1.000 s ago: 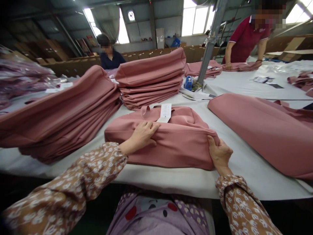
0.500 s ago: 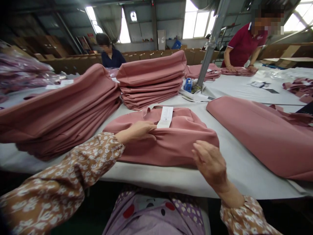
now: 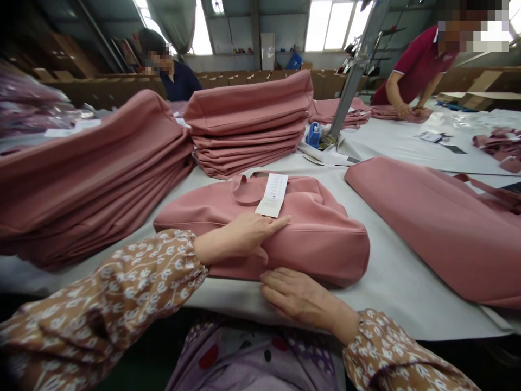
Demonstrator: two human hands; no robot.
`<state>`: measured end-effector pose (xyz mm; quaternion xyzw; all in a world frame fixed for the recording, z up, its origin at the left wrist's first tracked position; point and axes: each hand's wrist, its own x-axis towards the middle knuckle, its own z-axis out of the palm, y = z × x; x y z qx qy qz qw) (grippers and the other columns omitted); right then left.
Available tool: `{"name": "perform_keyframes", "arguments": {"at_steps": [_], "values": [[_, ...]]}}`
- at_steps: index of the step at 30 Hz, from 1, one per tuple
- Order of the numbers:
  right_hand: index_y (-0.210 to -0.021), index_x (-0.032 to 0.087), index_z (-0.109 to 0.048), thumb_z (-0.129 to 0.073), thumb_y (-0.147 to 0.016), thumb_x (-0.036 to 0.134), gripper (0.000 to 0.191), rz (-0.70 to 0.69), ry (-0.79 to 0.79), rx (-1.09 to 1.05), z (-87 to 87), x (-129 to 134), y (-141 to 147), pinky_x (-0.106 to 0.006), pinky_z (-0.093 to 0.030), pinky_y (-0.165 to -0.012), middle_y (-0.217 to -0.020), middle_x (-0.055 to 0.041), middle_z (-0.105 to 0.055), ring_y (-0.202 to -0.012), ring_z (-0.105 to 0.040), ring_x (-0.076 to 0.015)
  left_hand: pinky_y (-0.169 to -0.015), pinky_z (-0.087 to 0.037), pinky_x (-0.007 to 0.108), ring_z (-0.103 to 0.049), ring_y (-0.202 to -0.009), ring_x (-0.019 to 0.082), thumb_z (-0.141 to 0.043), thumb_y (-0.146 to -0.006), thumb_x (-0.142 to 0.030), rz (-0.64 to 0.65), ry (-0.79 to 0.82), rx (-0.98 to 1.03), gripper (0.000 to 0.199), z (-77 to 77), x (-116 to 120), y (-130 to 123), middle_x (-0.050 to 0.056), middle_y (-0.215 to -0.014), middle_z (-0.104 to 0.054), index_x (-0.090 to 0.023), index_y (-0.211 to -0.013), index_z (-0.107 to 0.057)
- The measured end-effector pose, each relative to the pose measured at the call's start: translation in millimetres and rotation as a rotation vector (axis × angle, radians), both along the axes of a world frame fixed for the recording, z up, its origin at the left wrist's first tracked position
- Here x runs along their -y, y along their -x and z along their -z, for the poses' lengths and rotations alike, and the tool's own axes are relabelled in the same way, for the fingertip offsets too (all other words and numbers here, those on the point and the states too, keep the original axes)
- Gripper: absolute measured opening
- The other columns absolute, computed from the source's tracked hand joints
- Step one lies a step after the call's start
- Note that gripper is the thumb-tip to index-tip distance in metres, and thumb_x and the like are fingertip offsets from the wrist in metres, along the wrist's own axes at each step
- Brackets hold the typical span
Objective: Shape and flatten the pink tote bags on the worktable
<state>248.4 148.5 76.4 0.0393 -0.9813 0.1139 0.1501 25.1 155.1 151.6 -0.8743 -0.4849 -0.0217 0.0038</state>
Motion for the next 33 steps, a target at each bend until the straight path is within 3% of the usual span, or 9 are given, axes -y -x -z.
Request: {"name": "perform_keyframes", "arguments": {"at_steps": [2, 6, 8, 14, 20, 23, 26, 29, 33], "values": [[-0.137, 0.010, -0.049, -0.046, -0.100, 0.022, 0.039, 0.003, 0.005, 0.085, 15.5, -8, -5, -0.042, -0.041, -0.113, -0.139, -0.0133, -0.055, -0.131, -0.048, -0.0228, -0.073, -0.048, 0.037, -0.063, -0.101, 0.037, -0.088, -0.059, -0.037, 0.023, 0.014, -0.020, 0.109, -3.1, -8, 0, 0.016, -0.105, -0.067, -0.015, -0.147, -0.028], [-0.149, 0.013, -0.035, -0.049, -0.099, 0.035, 0.057, 0.131, 0.171, 0.256, 47.6, -17, -15, -0.047, -0.032, -0.117, -0.151, -0.0142, -0.038, -0.139, -0.037, -0.0259, -0.063, -0.048, 0.035, -0.067, -0.078, 0.029, -0.064, -0.078, -0.010, 0.107, 0.029, -0.073, 0.038, 0.9, -14, -6, 0.009, -0.084, -0.068, -0.014, -0.115, -0.057], [-0.152, 0.014, -0.029, -0.050, -0.098, 0.041, 0.064, 0.242, 0.301, 0.302, 59.0, -18, -18, -0.045, -0.037, -0.114, -0.152, -0.0147, -0.037, -0.136, -0.041, -0.0269, -0.060, -0.048, 0.033, -0.067, -0.074, 0.026, -0.051, -0.085, -0.004, 0.145, 0.007, -0.101, 0.022, 9.4, -7, -12, 0.008, -0.079, -0.067, -0.015, -0.102, -0.060], [-0.138, 0.025, -0.053, -0.057, -0.091, 0.037, 0.049, 0.432, 0.400, 0.156, 79.7, -27, -22, -0.045, -0.042, -0.112, -0.140, -0.0048, -0.054, -0.129, -0.050, -0.0297, -0.056, -0.050, 0.032, -0.062, -0.072, 0.024, -0.041, -0.094, -0.010, 0.129, -0.038, -0.134, 0.032, 44.8, 31, -25, 0.008, -0.081, -0.061, -0.012, -0.122, -0.055], [-0.138, 0.026, -0.052, -0.054, -0.093, 0.032, 0.045, 0.648, 0.323, 0.080, 88.9, -48, -1, -0.047, -0.047, -0.106, -0.131, -0.0063, -0.062, -0.120, -0.058, -0.0283, -0.066, -0.050, 0.032, -0.056, -0.085, 0.025, -0.045, -0.088, -0.012, -0.142, -0.030, -0.023, 0.065, 87.1, 18, -9, 0.009, -0.099, -0.052, -0.032, -0.149, -0.031], [-0.125, 0.017, -0.061, -0.053, -0.095, 0.028, 0.034, 0.632, 0.254, 0.034, 71.9, -39, 4, -0.042, -0.059, -0.084, -0.106, -0.0102, -0.072, -0.094, -0.070, -0.0278, -0.064, -0.049, 0.032, -0.056, -0.082, 0.024, -0.043, -0.089, -0.013, -0.196, -0.022, 0.034, 0.065, 92.1, 12, -7, 0.008, -0.097, -0.050, -0.034, -0.149, -0.030], [-0.115, 0.015, -0.066, -0.051, -0.095, 0.023, 0.026, 0.474, 0.167, -0.069, 29.4, -20, -3, -0.038, -0.060, -0.071, -0.096, -0.0111, -0.074, -0.079, -0.071, -0.0261, -0.065, -0.049, 0.031, -0.057, -0.084, 0.023, -0.044, -0.090, -0.017, -0.194, -0.033, 0.072, 0.062, 85.1, 17, -10, 0.009, -0.099, -0.051, -0.032, -0.149, -0.031], [-0.131, 0.021, -0.057, -0.059, -0.091, 0.010, 0.042, 0.322, -0.185, -0.308, -17.9, -23, -20, -0.037, -0.051, -0.097, -0.116, -0.0082, -0.070, -0.102, -0.067, -0.0233, -0.063, -0.048, 0.029, -0.059, -0.086, 0.023, -0.044, -0.092, -0.020, -0.196, -0.075, 0.082, 0.057, 76.2, 19, -16, 0.009, -0.102, -0.053, -0.031, -0.147, -0.033], [-0.137, 0.012, -0.050, -0.053, -0.093, 0.049, 0.058, 0.425, -0.458, -0.191, -43.5, -66, -37, -0.060, -0.042, -0.100, -0.127, -0.0194, -0.062, -0.120, -0.055, -0.0402, -0.072, -0.050, 0.035, -0.059, -0.088, 0.025, -0.048, -0.096, -0.039, -0.135, -0.135, 0.042, 0.043, 54.4, 20, -16, 0.009, -0.098, -0.059, -0.021, -0.134, -0.047]]}}
